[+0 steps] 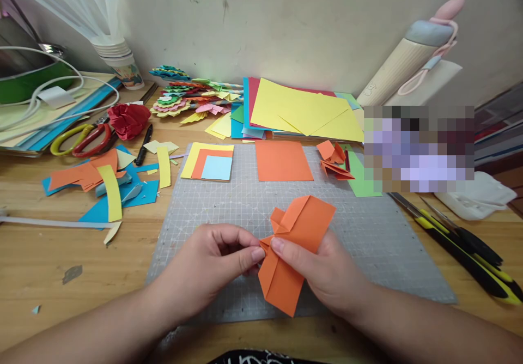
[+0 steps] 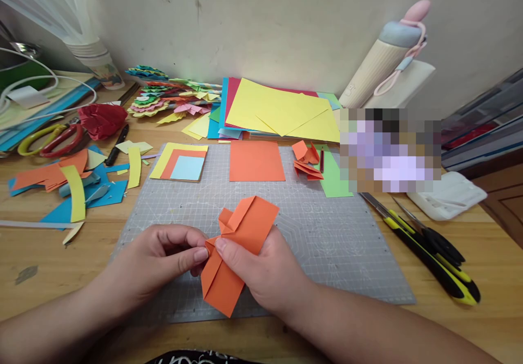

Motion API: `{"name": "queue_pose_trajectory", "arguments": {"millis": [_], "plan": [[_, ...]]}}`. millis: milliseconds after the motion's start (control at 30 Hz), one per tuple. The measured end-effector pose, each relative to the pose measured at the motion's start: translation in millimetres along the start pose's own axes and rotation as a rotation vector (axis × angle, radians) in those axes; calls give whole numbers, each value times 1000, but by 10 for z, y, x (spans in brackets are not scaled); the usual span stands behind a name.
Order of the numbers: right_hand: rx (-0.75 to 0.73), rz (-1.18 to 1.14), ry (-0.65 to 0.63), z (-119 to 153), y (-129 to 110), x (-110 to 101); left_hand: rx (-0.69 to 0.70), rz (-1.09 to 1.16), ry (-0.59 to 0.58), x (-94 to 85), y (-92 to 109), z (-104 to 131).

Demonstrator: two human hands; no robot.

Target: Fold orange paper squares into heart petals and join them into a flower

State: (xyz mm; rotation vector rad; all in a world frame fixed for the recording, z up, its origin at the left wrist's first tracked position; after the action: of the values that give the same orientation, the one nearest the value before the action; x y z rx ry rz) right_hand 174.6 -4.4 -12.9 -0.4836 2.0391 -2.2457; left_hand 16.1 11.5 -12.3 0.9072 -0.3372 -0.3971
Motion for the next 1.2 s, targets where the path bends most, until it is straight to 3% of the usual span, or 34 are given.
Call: {"name": "queue_pose_trajectory", "arguments": {"millis": [533, 800, 1200], "plan": [[-128, 175, -28, 27, 20, -4, -38, 79, -36, 19, -20, -6], [-25, 13, -6, -1, 27, -27, -32, 33, -38, -2, 5, -13], [-48, 37, -17, 2, -7, 21, -58, 34, -17, 17, 17, -2]]}}
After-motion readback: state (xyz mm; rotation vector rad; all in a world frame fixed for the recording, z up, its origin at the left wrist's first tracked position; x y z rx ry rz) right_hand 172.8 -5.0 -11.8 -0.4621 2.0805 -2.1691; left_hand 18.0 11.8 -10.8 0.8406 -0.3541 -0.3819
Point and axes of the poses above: each hand's wrist, its own z-axis away from the middle knuckle, its own x-axis out of the palm, y = z × x, the point moved 3 cm from there along -z, towards the middle knuckle, and after that the axes turned 9 degrees about -x, right-handed, at the moved point
